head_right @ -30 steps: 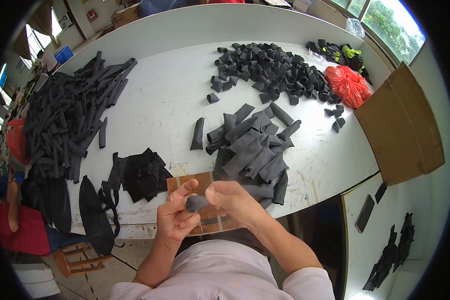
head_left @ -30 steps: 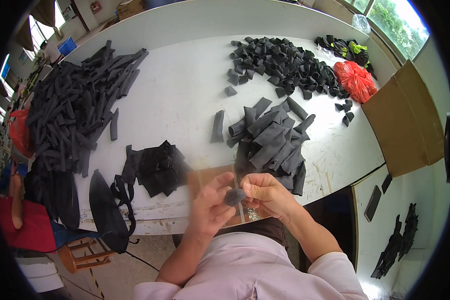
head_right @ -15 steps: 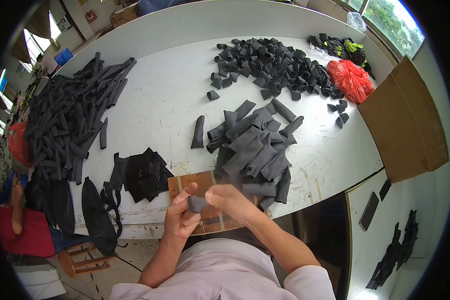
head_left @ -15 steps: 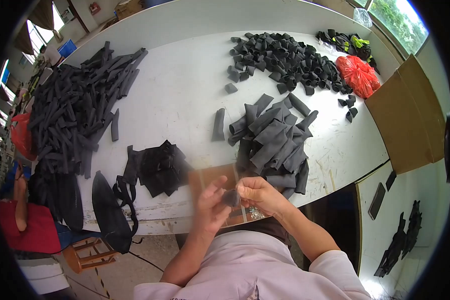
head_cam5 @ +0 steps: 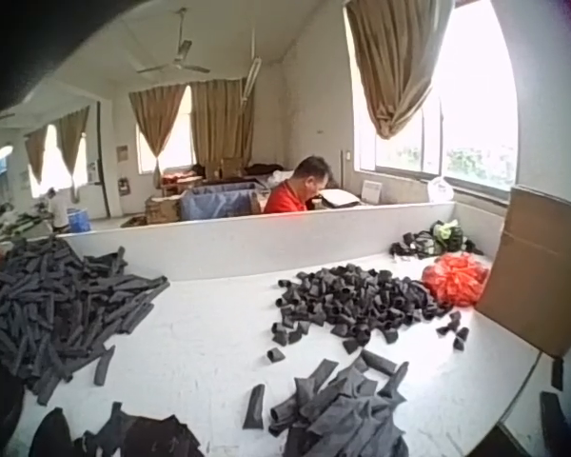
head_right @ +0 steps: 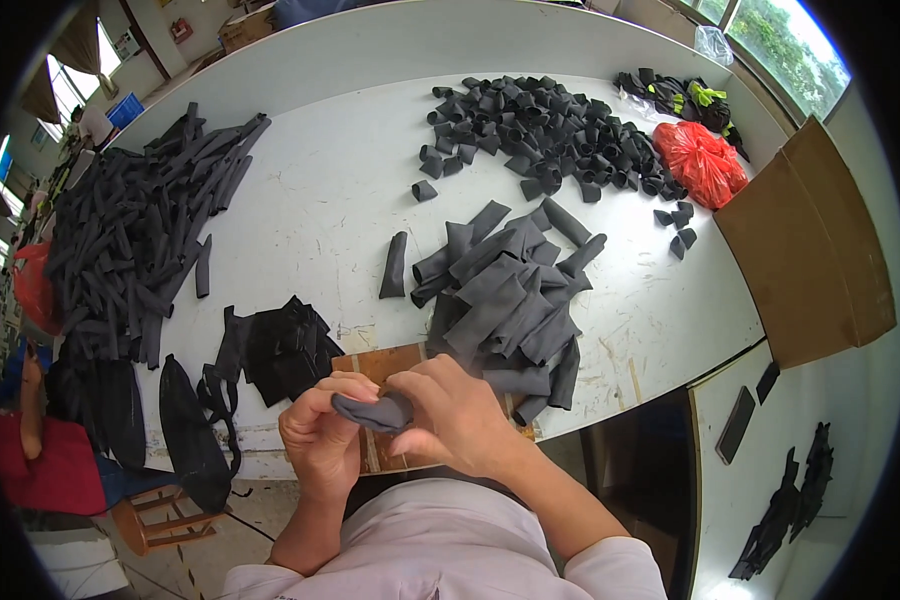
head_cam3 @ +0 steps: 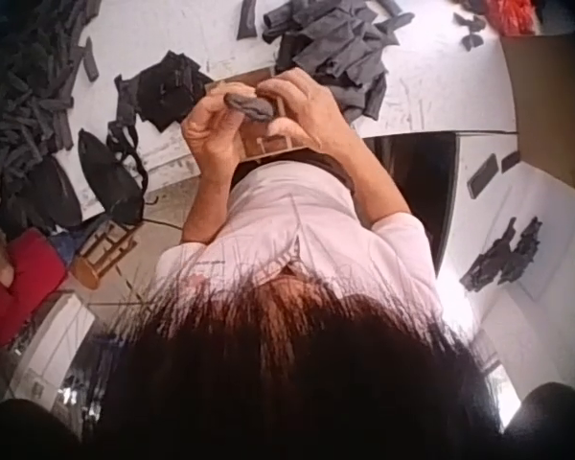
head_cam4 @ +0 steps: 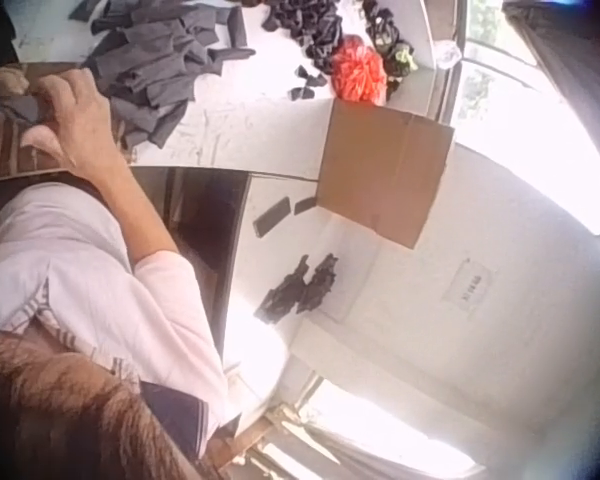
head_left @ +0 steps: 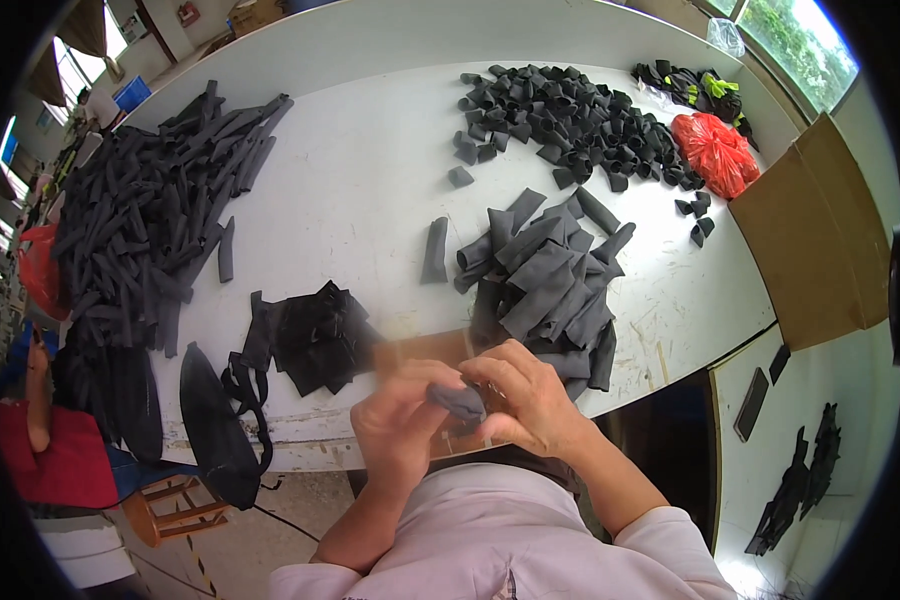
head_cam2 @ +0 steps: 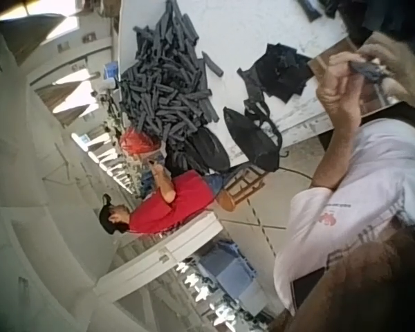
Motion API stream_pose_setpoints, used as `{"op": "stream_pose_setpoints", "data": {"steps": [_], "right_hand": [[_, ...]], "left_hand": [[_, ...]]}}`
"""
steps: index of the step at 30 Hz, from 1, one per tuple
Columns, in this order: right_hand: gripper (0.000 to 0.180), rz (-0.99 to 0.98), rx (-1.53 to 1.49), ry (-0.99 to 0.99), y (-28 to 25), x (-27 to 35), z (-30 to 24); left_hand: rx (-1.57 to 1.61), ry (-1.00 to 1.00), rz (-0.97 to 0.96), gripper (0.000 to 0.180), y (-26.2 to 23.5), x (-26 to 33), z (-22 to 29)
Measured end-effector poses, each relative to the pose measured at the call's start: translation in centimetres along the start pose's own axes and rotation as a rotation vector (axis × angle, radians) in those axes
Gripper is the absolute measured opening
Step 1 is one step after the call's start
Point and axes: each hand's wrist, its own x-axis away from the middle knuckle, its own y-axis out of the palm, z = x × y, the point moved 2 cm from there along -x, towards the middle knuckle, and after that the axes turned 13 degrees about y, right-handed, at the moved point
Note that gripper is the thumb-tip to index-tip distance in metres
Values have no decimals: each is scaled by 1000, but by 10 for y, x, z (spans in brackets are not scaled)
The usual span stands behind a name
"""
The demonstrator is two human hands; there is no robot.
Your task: The recorder is assembling or inspecting small black foam components at a workbench in a factory setting.
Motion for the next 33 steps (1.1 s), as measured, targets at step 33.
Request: {"op": "stream_pose_setpoints", "data": {"steps": [33], "right_hand": [[19,-164,257,22,22,5,18]], "left_hand": [[379,-214,306,16,-9,4,-7]]}}
